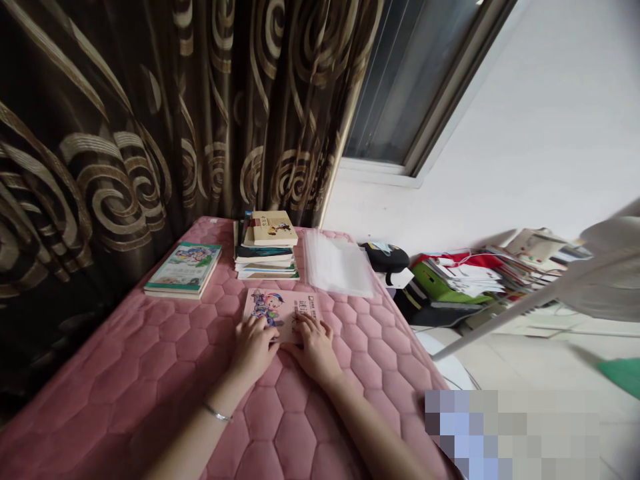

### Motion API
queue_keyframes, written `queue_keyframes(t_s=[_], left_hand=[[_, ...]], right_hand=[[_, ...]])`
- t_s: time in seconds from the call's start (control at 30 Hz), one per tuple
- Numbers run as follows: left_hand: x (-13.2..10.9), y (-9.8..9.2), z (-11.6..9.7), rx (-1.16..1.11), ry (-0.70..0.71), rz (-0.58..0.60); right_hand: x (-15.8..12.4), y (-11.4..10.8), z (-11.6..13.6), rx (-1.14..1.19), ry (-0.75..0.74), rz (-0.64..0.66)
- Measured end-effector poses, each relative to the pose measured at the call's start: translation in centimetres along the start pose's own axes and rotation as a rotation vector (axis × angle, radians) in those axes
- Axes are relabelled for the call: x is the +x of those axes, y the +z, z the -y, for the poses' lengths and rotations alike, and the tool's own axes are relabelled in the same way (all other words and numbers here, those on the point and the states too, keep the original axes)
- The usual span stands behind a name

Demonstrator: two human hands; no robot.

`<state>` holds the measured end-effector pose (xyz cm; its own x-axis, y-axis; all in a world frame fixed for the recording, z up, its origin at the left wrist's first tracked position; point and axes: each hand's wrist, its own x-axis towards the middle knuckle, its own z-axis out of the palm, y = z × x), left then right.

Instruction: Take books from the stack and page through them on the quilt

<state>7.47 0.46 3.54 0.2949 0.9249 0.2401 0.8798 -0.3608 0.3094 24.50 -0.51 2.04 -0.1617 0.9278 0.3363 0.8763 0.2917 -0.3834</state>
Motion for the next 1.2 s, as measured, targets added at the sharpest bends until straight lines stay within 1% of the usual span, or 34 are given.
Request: queue_keyframes(t_s=[0.1,0.17,0.27,0.37,0.47,0.57,0.67,0.8,0.97,1.2], left_hand=[[0.1,0.1,0.5,-0.022,0.018,0.013],[0.1,-0.1,1.3,-0.038,0.019,0.021],[0.2,-0.5,3.0,-0.045,-0.01,0.027],[0.1,-1.2,4.9,-0.053,-0.022,0.059],[0.2,-1.6,6.2,-0.077,0.011,0.091],[0.4,-1.9,6.9,-0.089,0.019,0.117],[0.5,-2.1,7.7,-0.098,-0.009,0.135],[0.5,-1.9,9.0,-0.15,0.041,0.127],[0.5,-1.9,9.7,-0.187,0.062,0.154],[0.4,-2.3,9.6,-0.218,0.087,0.167]], right_hand=[[0.1,-0.1,-0.2,0.016,-0.001,0.02],[0.0,-0.2,-0.4,0.024,0.009,0.04],[-0.1,-0.7,-1.0,0.012,0.047,0.05],[-0.1,-1.4,-2.0,-0.014,0.071,0.064],[0.1,-2.4,-3.2,-0.047,0.052,0.087],[0.3,-3.5,-4.2,-0.07,0.031,0.115],[0.3,-4.2,-5.1,-0.033,0.013,0.163],[0.3,-4.5,-6.0,0.024,-0.015,0.226],[0.2,-4.8,-6.6,0.045,-0.03,0.258],[0.2,-5.2,-6.8,0.103,-0.036,0.228]])
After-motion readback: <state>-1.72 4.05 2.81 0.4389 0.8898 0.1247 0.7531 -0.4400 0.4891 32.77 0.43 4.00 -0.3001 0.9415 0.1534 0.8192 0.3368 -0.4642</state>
